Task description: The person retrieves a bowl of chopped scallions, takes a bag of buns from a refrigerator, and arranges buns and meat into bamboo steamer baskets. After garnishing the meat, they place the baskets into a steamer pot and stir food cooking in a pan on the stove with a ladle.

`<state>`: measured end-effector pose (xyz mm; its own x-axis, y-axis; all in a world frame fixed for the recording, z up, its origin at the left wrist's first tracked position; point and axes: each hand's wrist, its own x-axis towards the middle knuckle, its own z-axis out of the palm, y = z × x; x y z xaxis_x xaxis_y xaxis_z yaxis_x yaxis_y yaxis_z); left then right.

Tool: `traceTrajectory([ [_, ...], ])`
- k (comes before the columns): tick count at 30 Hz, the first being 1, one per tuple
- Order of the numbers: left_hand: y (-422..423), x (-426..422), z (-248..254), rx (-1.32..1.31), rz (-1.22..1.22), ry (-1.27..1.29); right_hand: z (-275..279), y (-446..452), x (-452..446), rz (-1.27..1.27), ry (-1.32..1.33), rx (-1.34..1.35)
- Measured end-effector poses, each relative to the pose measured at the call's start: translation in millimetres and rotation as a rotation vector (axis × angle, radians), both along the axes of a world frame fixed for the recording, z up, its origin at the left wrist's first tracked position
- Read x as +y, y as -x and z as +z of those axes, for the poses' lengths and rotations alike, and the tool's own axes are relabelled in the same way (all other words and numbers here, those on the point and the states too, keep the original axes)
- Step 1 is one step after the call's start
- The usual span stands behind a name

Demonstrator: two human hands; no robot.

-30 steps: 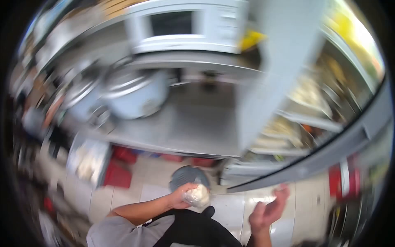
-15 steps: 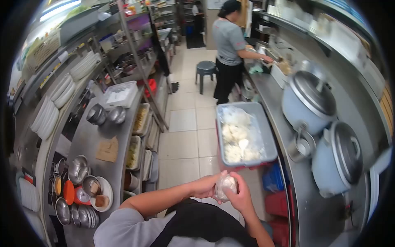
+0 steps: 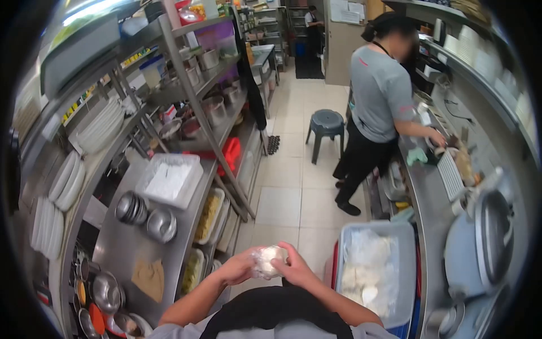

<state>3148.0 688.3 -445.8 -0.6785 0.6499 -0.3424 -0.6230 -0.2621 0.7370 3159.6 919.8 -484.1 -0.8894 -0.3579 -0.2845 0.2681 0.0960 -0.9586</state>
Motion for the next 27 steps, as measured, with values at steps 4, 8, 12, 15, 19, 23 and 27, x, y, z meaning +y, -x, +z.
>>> traceTrajectory([
  [4, 103.2, -37.1, 6.1, 0.232, 0.181, 0.358, 1.9, 163.2, -37.2, 0.212, 0.283, -0.023],
  [8, 227.5, -47.4, 37.0, 0.122, 0.321, 0.443, 10.3, 312.0, -52.8, 0.327, 0.536, -0.394],
  [12, 388.9, -47.1, 22.6, 0.186, 0.4, 0.485, -12.4, 474.1, -51.6, 0.36, 0.558, -0.422],
  [15, 524.8, -24.3, 17.5, 0.299, 0.39, 0.555, -13.2, 591.9, -27.5, 0.228, 0.641, -0.476],
  [19, 716.7, 27.3, 30.2, 0.37, 0.234, 0.455, -11.8, 744.1, 29.9, 0.079, 0.722, -0.509],
  [23, 883.5, 84.7, 46.6, 0.439, -0.014, 0.329, -10.3, 873.5, 64.1, -0.046, 0.928, -0.509],
  [27, 1046.4, 123.9, 36.0, 0.505, -0.015, 0.365, -35.4, 1031.5, 91.5, 0.043, 1.15, -0.523],
])
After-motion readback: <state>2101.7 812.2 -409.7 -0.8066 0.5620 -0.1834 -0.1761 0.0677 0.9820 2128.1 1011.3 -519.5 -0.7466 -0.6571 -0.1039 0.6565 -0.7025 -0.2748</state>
